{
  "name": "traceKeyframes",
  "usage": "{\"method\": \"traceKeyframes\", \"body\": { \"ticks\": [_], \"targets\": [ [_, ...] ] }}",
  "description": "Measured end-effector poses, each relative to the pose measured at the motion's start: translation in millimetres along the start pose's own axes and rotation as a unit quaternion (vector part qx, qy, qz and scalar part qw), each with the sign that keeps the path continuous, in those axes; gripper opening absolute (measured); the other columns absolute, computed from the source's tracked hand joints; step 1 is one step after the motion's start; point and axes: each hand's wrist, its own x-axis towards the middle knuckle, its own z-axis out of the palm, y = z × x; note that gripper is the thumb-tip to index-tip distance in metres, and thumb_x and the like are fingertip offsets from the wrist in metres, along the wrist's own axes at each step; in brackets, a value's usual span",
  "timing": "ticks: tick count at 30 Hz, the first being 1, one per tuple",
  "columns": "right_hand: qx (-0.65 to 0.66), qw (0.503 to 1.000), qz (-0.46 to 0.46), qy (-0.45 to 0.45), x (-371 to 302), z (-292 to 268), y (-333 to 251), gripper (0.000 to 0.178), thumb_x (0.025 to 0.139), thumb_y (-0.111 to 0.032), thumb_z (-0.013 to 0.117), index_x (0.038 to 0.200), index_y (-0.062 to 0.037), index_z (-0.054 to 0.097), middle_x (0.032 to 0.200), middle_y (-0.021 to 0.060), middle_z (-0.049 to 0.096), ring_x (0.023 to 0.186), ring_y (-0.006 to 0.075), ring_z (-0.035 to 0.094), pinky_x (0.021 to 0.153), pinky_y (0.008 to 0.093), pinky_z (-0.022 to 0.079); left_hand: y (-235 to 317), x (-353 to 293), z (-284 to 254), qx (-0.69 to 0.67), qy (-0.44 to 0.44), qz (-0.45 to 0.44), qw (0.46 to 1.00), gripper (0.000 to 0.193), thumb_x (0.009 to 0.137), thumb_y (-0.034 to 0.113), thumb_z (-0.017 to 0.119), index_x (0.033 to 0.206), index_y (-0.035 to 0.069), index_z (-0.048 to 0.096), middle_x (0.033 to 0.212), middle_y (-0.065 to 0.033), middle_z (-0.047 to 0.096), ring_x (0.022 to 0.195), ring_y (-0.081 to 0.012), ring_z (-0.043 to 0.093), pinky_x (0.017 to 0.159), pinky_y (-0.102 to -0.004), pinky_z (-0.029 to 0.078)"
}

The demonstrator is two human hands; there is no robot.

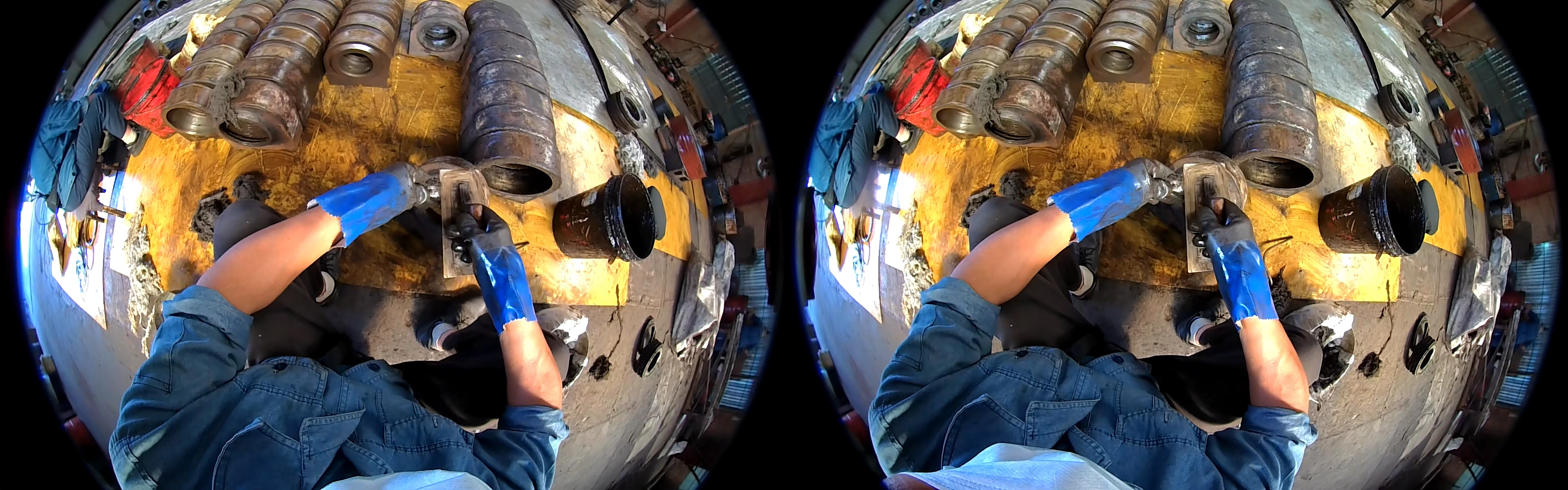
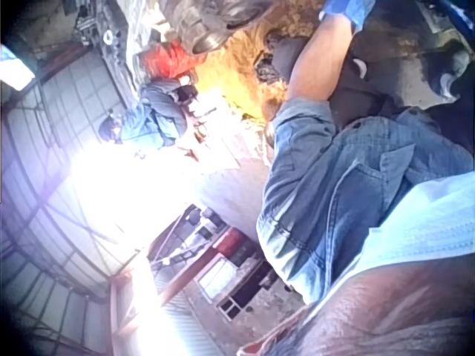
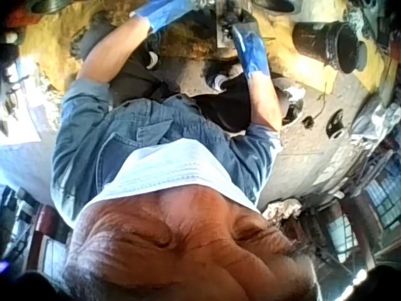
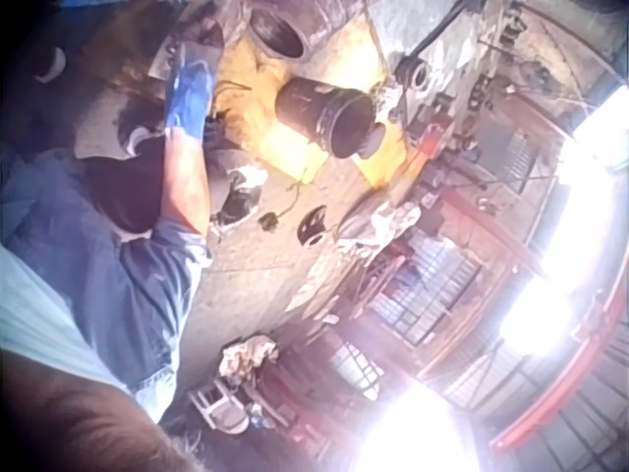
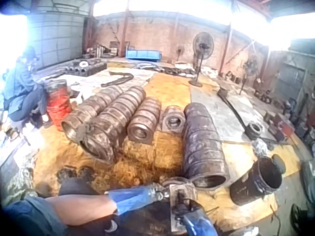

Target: The person sits on the floor and cleans the inside of a metal ring using a wire brush and a scraper. They repeatedly dip the brush into a bucket of dark liquid and scrub the interior surface, then use a scraper to remove residue.

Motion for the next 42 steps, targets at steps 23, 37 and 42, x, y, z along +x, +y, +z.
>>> {"method": "traceKeyframes", "body": {
  "ticks": [23,37,42],
  "targets": [
    [0.256,0.959,0.038,-0.118,17,24,44,0.012,0.092,-0.003,0.054,0.102,-0.0092,0.055,0.081,0.0120,0.065,0.058,0.0173,0.058,0.046,0.0262,0.044,-1,-1,-19,-0.501,-0.180,-0.283,0.798,0.031,0.090,0.012,0.060,0.117,-0.001,0.057,0.089,-0.0070,0.064,0.073,-0.0123,0.061,0.060,-0.0247,0.050],
    [0.165,0.986,-0.011,0.001,13,6,14,0.020,0.091,-0.016,0.063,0.109,-0.0092,0.062,0.083,0.0078,0.070,0.054,0.0111,0.056,0.048,0.0260,0.045,116,-46,63,-0.151,-0.137,-0.016,0.979,0.055,0.093,0.033,0.056,0.136,0.003,0.041,0.131,-0.0128,0.052,0.118,-0.0223,0.052,0.103,-0.0392,0.040],
    [0.121,0.993,-0.016,-0.006,9,17,13,0.019,0.086,-0.001,0.059,0.104,-0.0079,0.061,0.079,0.0056,0.066,0.059,0.0119,0.058,0.049,0.0249,0.044,106,-41,62,-0.178,-0.081,-0.060,0.979,0.061,0.093,0.043,0.052,0.138,0.005,0.039,0.132,-0.0129,0.051,0.119,-0.0241,0.051,0.103,-0.0414,0.040]
  ]
}}
